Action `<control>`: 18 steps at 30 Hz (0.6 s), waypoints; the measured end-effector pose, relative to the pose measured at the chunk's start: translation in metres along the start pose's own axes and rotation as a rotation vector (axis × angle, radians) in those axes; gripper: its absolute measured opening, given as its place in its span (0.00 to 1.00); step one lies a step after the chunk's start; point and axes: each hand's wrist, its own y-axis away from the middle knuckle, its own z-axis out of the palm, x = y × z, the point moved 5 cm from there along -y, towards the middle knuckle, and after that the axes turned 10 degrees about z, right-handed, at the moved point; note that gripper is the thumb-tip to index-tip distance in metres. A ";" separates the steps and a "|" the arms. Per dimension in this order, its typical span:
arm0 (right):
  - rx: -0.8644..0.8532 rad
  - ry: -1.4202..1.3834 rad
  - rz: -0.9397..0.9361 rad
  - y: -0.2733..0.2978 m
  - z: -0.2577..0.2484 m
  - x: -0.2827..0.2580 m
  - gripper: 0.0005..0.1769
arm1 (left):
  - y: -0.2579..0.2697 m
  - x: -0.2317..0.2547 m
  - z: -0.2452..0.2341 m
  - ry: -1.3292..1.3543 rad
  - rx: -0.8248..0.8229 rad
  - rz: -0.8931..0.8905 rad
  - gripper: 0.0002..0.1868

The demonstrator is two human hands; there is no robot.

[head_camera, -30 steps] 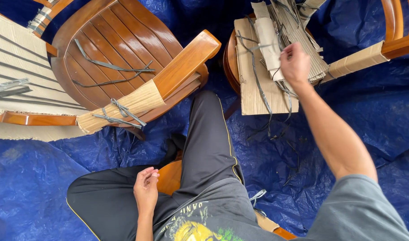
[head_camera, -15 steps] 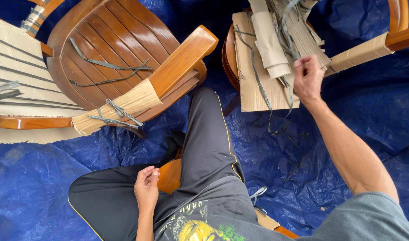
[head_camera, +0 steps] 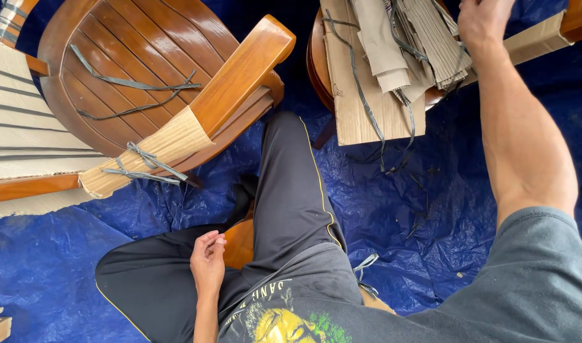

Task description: Wrapping wooden chair legs and armrests with protective cardboard padding and securing them with plastic ties.

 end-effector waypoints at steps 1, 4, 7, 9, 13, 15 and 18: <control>-0.050 0.489 0.010 0.024 0.009 -0.028 0.10 | -0.001 -0.001 0.001 0.021 0.001 -0.003 0.13; 0.458 0.715 -0.766 0.094 0.017 -0.073 0.12 | 0.000 0.007 0.000 -0.027 0.030 -0.048 0.14; 0.095 0.551 -0.568 0.149 0.051 -0.023 0.10 | -0.003 -0.002 0.001 0.011 0.009 -0.002 0.14; -0.073 0.548 -0.491 0.188 0.075 -0.007 0.09 | -0.003 -0.007 0.003 0.008 -0.006 -0.005 0.14; -0.301 0.504 -0.452 0.216 0.124 -0.019 0.06 | -0.004 -0.001 0.009 -0.071 -0.027 -0.038 0.13; -0.271 0.524 -0.557 0.195 0.149 -0.037 0.02 | -0.006 -0.008 0.011 -0.041 -0.035 -0.043 0.13; -0.185 0.732 -0.702 0.138 0.200 -0.025 0.06 | -0.006 -0.012 0.012 -0.001 -0.029 -0.064 0.13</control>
